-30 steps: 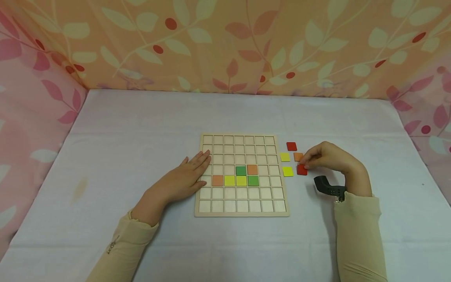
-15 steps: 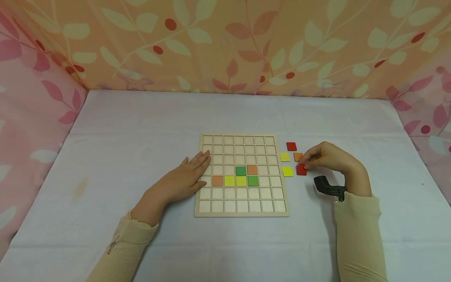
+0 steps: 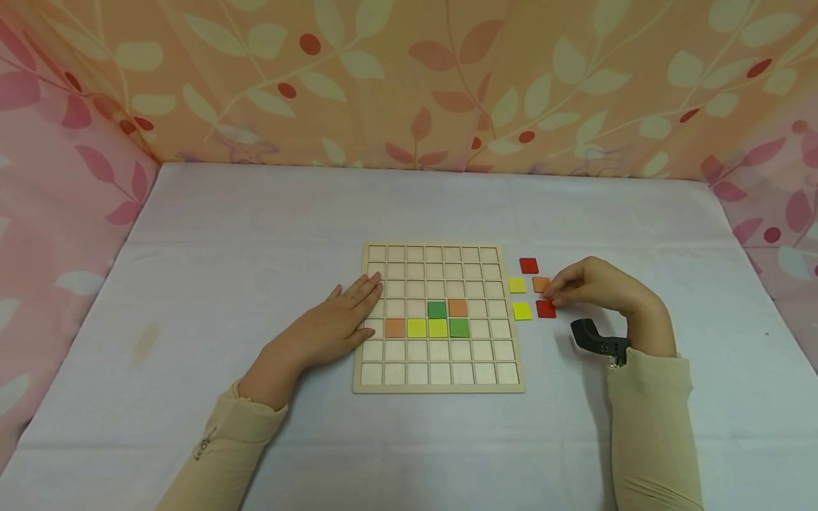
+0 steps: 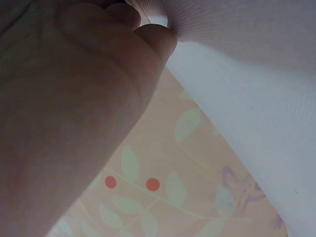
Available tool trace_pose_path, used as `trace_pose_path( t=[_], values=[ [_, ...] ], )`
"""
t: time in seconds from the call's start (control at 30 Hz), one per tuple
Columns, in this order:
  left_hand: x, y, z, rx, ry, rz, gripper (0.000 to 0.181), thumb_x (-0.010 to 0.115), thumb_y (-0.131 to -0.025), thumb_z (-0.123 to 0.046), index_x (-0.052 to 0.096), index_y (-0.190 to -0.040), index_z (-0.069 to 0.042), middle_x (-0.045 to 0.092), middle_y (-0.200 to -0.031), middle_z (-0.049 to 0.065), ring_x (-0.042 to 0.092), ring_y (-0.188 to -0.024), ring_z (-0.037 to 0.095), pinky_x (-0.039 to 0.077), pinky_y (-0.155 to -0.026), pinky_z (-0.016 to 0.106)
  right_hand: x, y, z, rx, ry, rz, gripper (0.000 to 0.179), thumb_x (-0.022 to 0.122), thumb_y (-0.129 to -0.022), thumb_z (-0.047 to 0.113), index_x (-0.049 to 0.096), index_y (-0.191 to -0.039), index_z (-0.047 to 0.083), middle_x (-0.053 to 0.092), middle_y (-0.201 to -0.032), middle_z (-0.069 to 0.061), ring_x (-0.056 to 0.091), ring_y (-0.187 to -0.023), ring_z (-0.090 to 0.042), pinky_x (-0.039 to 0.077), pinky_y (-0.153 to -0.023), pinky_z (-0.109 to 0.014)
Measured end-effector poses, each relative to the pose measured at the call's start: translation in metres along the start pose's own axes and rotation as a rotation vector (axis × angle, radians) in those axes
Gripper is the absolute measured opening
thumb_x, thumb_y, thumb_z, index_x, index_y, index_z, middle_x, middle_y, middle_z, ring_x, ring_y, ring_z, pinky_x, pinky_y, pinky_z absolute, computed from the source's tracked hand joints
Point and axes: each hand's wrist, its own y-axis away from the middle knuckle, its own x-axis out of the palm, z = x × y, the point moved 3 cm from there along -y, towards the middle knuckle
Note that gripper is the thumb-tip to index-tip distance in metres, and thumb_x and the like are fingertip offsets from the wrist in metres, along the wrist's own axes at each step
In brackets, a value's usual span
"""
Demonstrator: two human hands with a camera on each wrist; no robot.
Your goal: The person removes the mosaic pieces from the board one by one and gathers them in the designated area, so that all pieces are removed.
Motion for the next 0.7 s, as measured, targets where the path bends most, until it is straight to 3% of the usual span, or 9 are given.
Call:
trace_pose_path(
  t=[0.17,0.7],
  values=[
    [-0.0002,0.0002,-0.0004,0.001,-0.001,-0.001,0.068,0.052,-0.097,-0.022,0.015,-0.150,0.000,0.005,-0.158,0.011,0.005,-0.144,0.026,0.011,-0.112,0.053,-0.0010,0.0003,-0.0014,0.012,0.000,-0.023,0.010,0.071,-0.083,0.010,0.075,-0.092,0.006,0.070,-0.097,-0.006,0.059,-0.093,-0.018,0.048,-0.077,-0.021],
    [-0.0004,0.0003,-0.0007,-0.001,0.006,0.004,0.068,0.052,-0.097,-0.022,0.015,-0.150,0.001,0.005,-0.158,0.011,0.003,-0.144,0.026,0.010,-0.112,0.053,0.0012,-0.0011,0.0081,-0.069,-0.101,-0.017,0.017,0.070,-0.084,0.005,0.072,-0.100,0.000,0.070,-0.100,-0.011,0.065,-0.089,-0.013,0.052,-0.078,-0.021]
  ],
)
